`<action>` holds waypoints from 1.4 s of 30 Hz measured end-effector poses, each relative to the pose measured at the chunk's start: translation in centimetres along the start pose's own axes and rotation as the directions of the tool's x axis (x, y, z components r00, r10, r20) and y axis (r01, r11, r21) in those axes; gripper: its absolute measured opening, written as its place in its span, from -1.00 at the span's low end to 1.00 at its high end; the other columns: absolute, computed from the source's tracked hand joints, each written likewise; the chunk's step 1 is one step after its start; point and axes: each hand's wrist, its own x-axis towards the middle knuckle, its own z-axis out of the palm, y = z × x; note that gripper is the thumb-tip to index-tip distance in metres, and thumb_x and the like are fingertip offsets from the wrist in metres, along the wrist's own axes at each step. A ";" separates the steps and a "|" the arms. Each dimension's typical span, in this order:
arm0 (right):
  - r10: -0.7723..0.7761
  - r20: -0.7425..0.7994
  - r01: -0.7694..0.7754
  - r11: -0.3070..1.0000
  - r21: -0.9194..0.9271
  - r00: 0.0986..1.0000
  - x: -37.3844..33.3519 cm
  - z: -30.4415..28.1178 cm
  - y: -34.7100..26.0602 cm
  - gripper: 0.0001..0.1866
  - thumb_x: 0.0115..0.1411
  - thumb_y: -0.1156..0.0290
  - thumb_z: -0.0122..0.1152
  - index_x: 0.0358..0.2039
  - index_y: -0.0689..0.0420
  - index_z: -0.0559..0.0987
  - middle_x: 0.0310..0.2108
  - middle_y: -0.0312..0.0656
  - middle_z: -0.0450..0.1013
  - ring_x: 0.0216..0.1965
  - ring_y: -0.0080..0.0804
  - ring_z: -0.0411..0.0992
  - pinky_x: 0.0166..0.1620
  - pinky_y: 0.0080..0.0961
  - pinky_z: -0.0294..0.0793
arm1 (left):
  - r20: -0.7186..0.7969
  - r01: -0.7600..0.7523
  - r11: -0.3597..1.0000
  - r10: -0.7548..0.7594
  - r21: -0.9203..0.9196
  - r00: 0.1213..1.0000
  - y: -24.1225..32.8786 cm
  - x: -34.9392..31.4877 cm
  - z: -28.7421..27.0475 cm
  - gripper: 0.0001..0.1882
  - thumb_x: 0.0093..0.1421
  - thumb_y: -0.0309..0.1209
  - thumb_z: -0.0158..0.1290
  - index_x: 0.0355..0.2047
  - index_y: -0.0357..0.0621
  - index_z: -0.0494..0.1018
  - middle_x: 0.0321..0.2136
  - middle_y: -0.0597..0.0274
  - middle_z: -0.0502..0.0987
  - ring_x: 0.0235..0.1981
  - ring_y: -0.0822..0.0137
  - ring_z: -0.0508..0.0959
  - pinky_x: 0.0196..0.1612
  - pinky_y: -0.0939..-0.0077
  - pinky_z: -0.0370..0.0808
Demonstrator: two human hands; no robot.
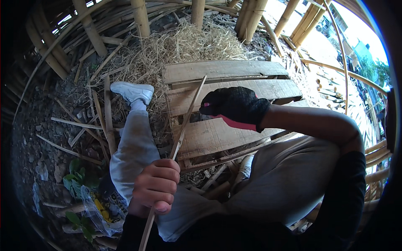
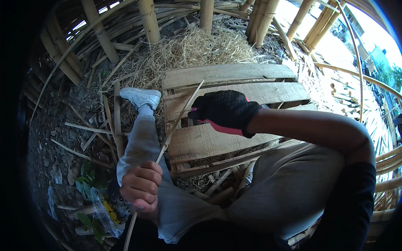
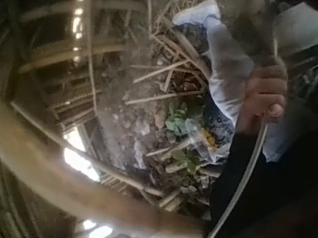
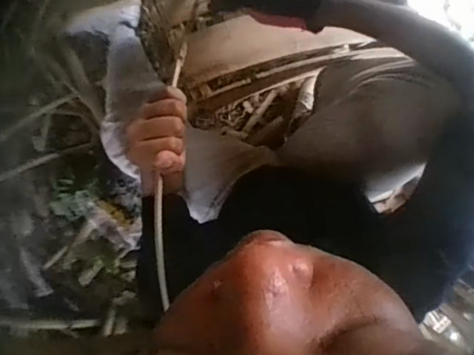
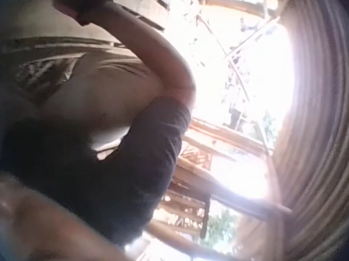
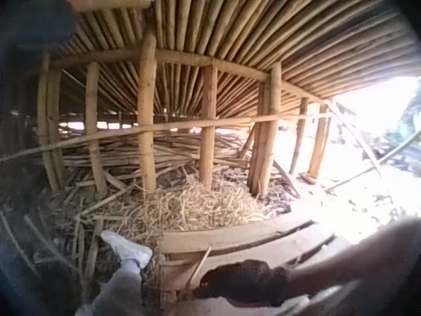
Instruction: The person sits on the ground and uses a knife to repeatedly shave and sharpen a long thin bamboo stick. They hold the stick with the left hand and draw the knife along its length with the right hand, producing fine shavings. The stick is rotated and repositioned several times to work different sides.
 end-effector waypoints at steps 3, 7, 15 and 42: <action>-0.018 0.091 0.017 1.000 0.009 0.996 -0.7 -0.2 -3.5 -0.75 0.36 0.12 0.12 -0.18 0.00 0.60 -0.35 -0.20 0.59 -0.27 -0.20 0.59 -0.18 -0.30 0.54 | 0.015 0.013 1.000 -0.013 -0.022 1.000 0.1 0.0 0.0 -0.36 0.50 -0.18 -0.14 -0.80 -0.09 0.17 -0.78 0.39 0.16 -0.73 0.34 0.32 -0.56 0.41 0.33; -0.169 0.089 0.174 0.984 -0.044 0.982 -1.0 1.4 -3.7 -0.64 0.44 0.03 -0.08 -0.16 -0.09 0.65 -0.32 -0.22 0.60 -0.30 -0.20 0.59 -0.23 -0.30 0.56 | -0.002 -0.027 0.999 0.027 -0.022 1.000 -0.2 -0.3 0.6 -0.38 0.49 -0.24 -0.19 -0.80 -0.09 0.15 -0.79 0.37 0.15 -0.75 0.34 0.30 -0.64 0.41 0.28; -0.127 0.096 0.154 0.917 -0.368 0.987 1.2 1.6 2.7 -0.66 0.44 0.06 -0.07 -0.03 -0.14 0.63 -0.32 -0.21 0.60 -0.33 -0.18 0.59 -0.29 -0.27 0.57 | -0.074 -0.074 0.997 0.074 0.011 0.994 -0.6 -0.6 1.7 -0.36 0.50 -0.25 -0.25 -0.82 -0.08 0.12 -0.80 0.35 0.16 -0.78 0.33 0.29 -0.67 0.40 0.31; -0.076 0.353 0.176 0.949 -0.261 0.933 2.0 -0.5 -2.6 -0.66 0.45 0.08 -0.12 0.07 -0.23 0.57 -0.29 -0.21 0.59 -0.24 -0.16 0.60 -0.25 -0.19 0.58 | -0.180 -0.076 0.995 0.087 0.067 0.980 0.6 -0.6 1.4 -0.28 0.54 -0.18 -0.35 -0.85 -0.08 0.05 -0.84 0.37 0.11 -0.82 0.37 0.25 -0.69 0.45 0.29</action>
